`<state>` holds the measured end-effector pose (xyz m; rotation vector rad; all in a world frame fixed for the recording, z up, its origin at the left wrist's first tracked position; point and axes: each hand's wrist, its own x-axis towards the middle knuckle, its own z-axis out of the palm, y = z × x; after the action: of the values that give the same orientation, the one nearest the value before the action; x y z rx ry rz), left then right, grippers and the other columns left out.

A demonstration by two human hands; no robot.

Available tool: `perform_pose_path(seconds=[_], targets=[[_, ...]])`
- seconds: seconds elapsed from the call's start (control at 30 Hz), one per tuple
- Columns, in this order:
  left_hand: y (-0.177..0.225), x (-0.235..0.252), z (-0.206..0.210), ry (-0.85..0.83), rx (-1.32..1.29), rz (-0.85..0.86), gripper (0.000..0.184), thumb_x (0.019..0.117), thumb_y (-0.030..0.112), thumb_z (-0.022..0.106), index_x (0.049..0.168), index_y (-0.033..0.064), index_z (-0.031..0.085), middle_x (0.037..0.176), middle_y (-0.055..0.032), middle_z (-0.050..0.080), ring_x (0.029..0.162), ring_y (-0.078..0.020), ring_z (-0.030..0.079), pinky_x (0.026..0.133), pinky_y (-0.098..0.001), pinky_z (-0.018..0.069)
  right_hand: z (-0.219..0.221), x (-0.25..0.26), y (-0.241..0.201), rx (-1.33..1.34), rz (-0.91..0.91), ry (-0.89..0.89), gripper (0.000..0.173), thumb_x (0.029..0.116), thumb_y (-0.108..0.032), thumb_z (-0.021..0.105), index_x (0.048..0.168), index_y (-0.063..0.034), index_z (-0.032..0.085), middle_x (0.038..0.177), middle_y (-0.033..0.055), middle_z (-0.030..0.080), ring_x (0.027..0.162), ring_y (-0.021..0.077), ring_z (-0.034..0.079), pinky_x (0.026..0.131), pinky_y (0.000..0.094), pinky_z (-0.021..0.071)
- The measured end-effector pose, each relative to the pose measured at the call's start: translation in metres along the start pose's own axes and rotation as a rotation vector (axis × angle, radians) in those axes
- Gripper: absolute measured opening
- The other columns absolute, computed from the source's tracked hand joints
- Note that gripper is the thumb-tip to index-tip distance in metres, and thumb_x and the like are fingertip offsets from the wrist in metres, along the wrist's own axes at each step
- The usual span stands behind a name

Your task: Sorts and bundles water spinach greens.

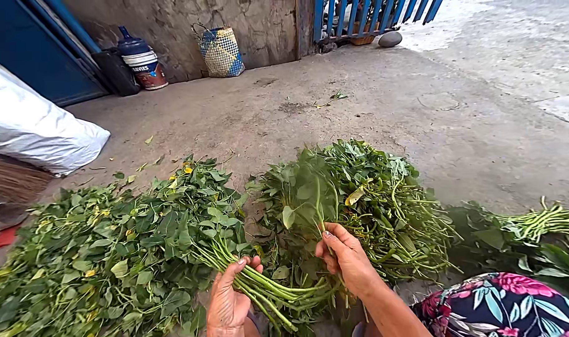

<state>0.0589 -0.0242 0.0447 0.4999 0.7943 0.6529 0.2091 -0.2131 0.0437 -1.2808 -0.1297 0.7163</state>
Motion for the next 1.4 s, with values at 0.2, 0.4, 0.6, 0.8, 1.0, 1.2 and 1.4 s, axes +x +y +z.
perform_pose_path(seconds=[0.2,0.4,0.6,0.8,1.0,1.2,1.4], targets=[[0.001,-0.004,0.002,-0.062,-0.046,0.008,0.022,0.0976,-0.005,0.047,0.116,0.0014,0.057,0.084,-0.0155,0.070,0.070,-0.0279,0.074,0.065,-0.0443,0.0654,-0.003,-0.011,0.015,-0.054,0.012,-0.178,0.026,0.1050,-0.011,0.049,0.129,-0.0032,0.054,0.099,0.0113,0.072,0.065,0.0161,0.065,0.054,0.0281,0.0549],[0.001,-0.002,0.000,0.047,0.101,0.056,0.021,0.0969,-0.008,0.052,0.116,-0.0033,0.057,0.086,-0.0164,0.070,0.068,-0.0252,0.072,0.061,-0.0396,0.0644,0.008,-0.038,0.016,0.013,0.080,-0.353,0.021,0.1016,-0.007,0.053,0.123,-0.0037,0.055,0.101,0.0107,0.072,0.066,0.0153,0.067,0.052,0.0279,0.0556],[-0.004,0.005,-0.005,0.186,0.185,0.056,0.019,0.0966,-0.008,0.056,0.115,-0.0046,0.057,0.088,-0.0174,0.069,0.068,-0.0244,0.071,0.059,-0.0378,0.0628,-0.002,-0.021,0.043,0.046,0.436,-0.097,0.039,0.1125,-0.032,0.038,0.148,-0.0205,0.047,0.063,-0.0028,0.040,0.042,0.0062,0.032,0.038,0.0214,0.0283],[-0.007,0.007,-0.008,0.192,0.233,-0.010,0.024,0.0957,-0.008,0.059,0.119,-0.0060,0.057,0.090,-0.0195,0.070,0.070,-0.0264,0.071,0.061,-0.0397,0.0630,0.012,-0.055,0.058,-0.193,-0.054,-0.205,0.034,0.1065,-0.010,0.044,0.137,-0.0043,0.058,0.099,0.0065,0.074,0.070,0.0128,0.066,0.061,0.0284,0.0555],[-0.012,0.010,-0.014,0.258,0.217,-0.001,0.020,0.0972,-0.006,0.058,0.117,-0.0058,0.058,0.088,-0.0184,0.070,0.068,-0.0252,0.071,0.060,-0.0383,0.0625,0.015,-0.069,0.081,-0.461,-0.681,-0.221,0.026,0.0984,0.004,0.050,0.108,-0.0033,0.073,0.111,0.0129,0.069,0.100,0.0153,0.069,0.084,0.0287,0.0616],[-0.005,0.009,-0.015,0.274,0.209,0.032,0.022,0.0967,-0.006,0.059,0.119,-0.0053,0.058,0.089,-0.0180,0.069,0.069,-0.0244,0.071,0.060,-0.0382,0.0627,0.026,-0.057,0.058,-0.282,-0.239,-0.011,0.040,0.1061,-0.015,0.046,0.143,0.0020,0.044,0.093,0.0035,0.071,0.060,0.0085,0.060,0.052,0.0248,0.0515],[-0.005,0.003,-0.010,0.253,0.227,0.035,0.022,0.0963,-0.006,0.059,0.118,-0.0064,0.057,0.087,-0.0184,0.070,0.067,-0.0249,0.071,0.060,-0.0382,0.0629,0.017,-0.038,0.070,-0.036,0.164,0.039,0.027,0.1076,-0.018,0.053,0.122,-0.0018,0.069,0.092,0.0084,0.074,0.067,0.0144,0.065,0.054,0.0256,0.0505]])
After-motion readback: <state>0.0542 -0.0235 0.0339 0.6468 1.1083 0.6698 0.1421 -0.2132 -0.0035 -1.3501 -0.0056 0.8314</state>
